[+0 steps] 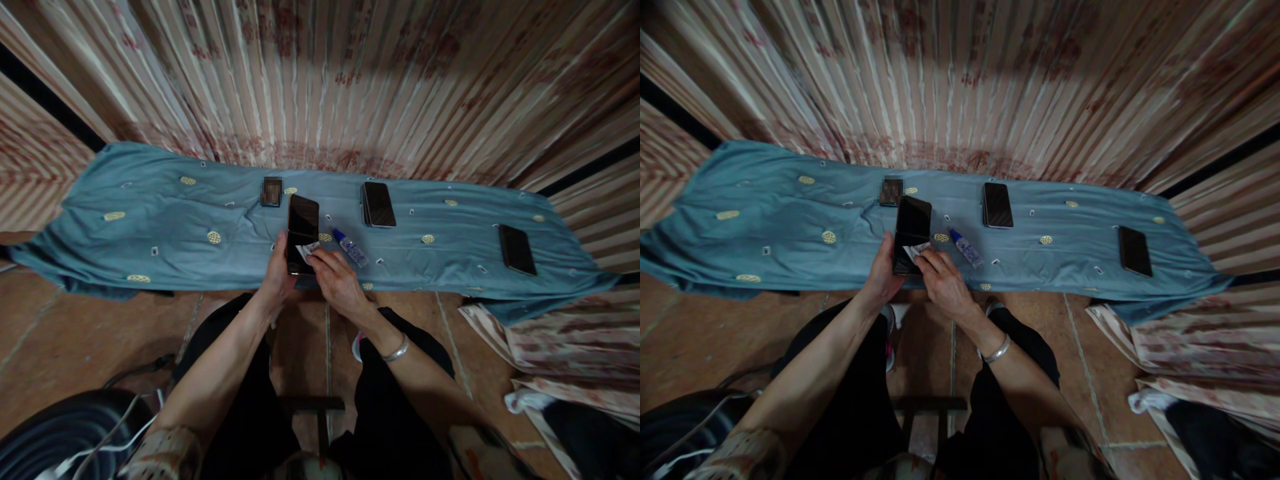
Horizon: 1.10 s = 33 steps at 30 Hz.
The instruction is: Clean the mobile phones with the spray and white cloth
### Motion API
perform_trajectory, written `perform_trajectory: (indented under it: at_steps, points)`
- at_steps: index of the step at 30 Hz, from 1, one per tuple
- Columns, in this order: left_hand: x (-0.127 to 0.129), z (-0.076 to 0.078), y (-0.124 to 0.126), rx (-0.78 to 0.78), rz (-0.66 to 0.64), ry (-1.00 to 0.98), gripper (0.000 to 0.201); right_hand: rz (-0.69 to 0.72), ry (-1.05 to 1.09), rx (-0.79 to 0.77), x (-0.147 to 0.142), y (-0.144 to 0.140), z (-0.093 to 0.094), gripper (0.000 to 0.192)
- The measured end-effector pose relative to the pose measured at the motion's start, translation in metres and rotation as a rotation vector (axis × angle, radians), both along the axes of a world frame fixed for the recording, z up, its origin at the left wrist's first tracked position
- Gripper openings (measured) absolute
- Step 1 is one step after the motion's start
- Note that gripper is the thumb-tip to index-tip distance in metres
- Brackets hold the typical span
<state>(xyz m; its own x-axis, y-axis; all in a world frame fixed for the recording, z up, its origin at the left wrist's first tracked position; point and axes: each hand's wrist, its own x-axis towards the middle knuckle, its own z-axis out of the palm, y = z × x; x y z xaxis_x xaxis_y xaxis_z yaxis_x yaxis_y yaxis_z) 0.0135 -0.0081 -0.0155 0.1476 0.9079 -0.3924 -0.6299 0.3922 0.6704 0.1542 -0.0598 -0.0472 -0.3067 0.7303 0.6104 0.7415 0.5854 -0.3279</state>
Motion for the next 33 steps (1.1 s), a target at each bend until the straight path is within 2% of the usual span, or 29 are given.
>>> perform_trajectory:
  at_steps: [7, 12, 17, 24, 33]
  points:
    - [0.003, 0.004, -0.004, 0.003, 0.029, -0.044, 0.049, -0.016, 0.01, -0.011, 0.003, 0.003, -0.004, 0.039]
    - [0.003, 0.002, -0.007, 0.005, -0.029, -0.05, 0.047, -0.06, 0.004, -0.013, 0.008, 0.008, -0.006, 0.039]
    - [0.004, -0.005, -0.01, 0.041, -0.084, -0.029, 0.05, -0.105, 0.009, -0.085, 0.016, 0.014, -0.008, 0.04]
    - [0.005, -0.01, -0.015, 0.065, -0.161, -0.019, 0.053, -0.168, 0.024, -0.03, 0.028, 0.024, -0.011, 0.039]
    - [0.007, -0.003, -0.022, -0.017, -0.263, 0.051, 0.058, -0.22, 0.107, -0.042, 0.048, 0.035, -0.014, 0.037]
